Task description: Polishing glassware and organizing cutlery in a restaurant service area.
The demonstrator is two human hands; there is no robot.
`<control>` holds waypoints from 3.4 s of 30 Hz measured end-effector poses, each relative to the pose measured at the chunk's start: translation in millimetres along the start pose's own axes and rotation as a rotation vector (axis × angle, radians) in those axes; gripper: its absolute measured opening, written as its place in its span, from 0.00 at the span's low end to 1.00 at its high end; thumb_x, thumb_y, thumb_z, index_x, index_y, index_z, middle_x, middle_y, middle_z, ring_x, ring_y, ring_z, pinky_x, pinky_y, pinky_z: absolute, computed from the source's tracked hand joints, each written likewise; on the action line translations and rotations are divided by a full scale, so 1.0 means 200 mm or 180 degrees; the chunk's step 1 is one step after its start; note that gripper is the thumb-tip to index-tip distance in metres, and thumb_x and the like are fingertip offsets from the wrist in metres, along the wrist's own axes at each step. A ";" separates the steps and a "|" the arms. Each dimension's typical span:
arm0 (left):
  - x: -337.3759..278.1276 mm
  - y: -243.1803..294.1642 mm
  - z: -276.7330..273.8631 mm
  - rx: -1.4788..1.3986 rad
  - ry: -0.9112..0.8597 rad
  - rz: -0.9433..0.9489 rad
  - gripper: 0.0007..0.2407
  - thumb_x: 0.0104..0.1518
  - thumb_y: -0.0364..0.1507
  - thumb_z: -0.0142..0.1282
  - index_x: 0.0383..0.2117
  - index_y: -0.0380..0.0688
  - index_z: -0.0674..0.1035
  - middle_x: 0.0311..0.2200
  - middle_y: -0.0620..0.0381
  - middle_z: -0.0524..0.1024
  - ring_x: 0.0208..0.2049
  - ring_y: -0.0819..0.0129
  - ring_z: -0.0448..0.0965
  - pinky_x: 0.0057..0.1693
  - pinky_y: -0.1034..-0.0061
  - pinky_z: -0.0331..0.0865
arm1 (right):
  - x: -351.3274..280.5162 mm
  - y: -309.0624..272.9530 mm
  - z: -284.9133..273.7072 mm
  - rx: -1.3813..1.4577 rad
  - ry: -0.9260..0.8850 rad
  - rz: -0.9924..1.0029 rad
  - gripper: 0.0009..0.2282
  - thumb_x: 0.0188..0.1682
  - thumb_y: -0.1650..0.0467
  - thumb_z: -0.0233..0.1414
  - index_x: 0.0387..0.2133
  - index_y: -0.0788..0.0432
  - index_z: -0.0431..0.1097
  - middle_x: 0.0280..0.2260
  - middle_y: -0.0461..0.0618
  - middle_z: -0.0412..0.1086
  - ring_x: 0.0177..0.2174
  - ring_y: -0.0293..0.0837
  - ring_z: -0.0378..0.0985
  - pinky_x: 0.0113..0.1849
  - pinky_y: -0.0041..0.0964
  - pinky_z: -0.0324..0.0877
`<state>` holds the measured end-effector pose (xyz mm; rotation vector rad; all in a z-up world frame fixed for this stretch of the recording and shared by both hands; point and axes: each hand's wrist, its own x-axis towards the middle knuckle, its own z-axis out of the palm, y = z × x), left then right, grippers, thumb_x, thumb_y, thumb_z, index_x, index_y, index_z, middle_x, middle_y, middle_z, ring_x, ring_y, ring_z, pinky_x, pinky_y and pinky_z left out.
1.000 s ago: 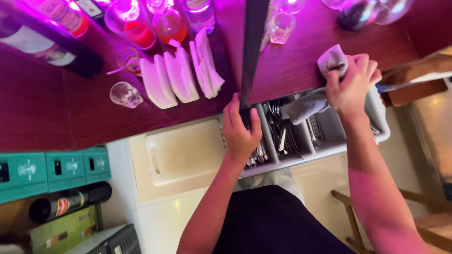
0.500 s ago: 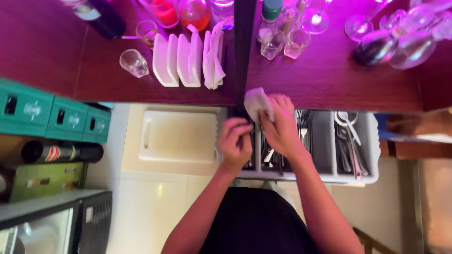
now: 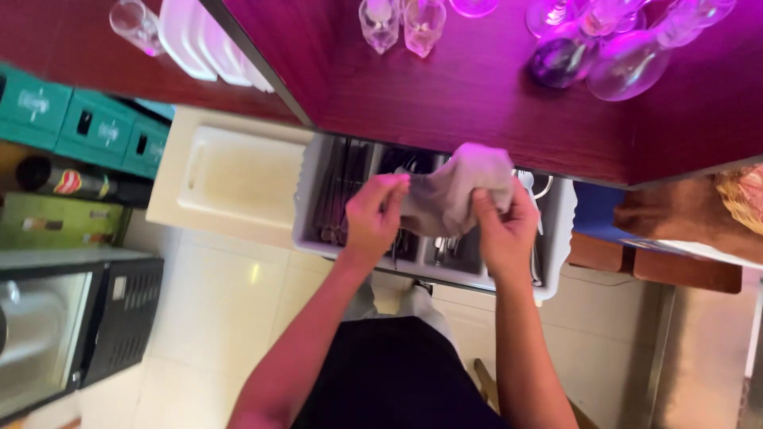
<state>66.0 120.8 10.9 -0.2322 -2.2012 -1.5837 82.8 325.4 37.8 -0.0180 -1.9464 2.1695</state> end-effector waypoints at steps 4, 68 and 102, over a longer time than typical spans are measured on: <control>-0.02 0.10 -0.02 -0.0106 -0.0080 0.0150 0.05 0.65 0.23 0.62 0.43 0.41 0.81 0.40 0.53 0.83 0.39 0.67 0.86 0.48 0.74 0.79 | 0.04 0.04 -0.07 -0.0064 -0.0152 0.0088 0.10 0.61 0.70 0.51 0.49 0.65 0.73 0.39 0.41 0.74 0.38 0.31 0.72 0.42 0.27 0.69; 0.96 -0.40 -1.36 0.0277 -0.0272 0.0483 0.31 0.60 0.29 0.65 0.68 0.36 0.62 0.68 0.35 0.60 0.70 0.43 0.62 0.73 0.57 0.58 | 0.29 -0.05 1.74 -0.1355 0.0013 -0.0085 0.34 0.54 0.76 0.52 0.71 0.64 0.38 0.50 0.54 0.73 0.46 0.37 0.75 0.48 0.30 0.70; 1.13 -0.45 -1.29 0.0005 -0.0478 0.0613 0.15 0.49 0.24 0.73 0.39 0.41 0.78 0.53 0.45 0.71 0.55 0.52 0.76 0.58 0.64 0.73 | 0.29 0.04 1.89 -0.1497 0.0804 -0.0261 0.20 0.51 0.78 0.52 0.58 0.65 0.60 0.45 0.55 0.75 0.45 0.40 0.78 0.47 0.33 0.73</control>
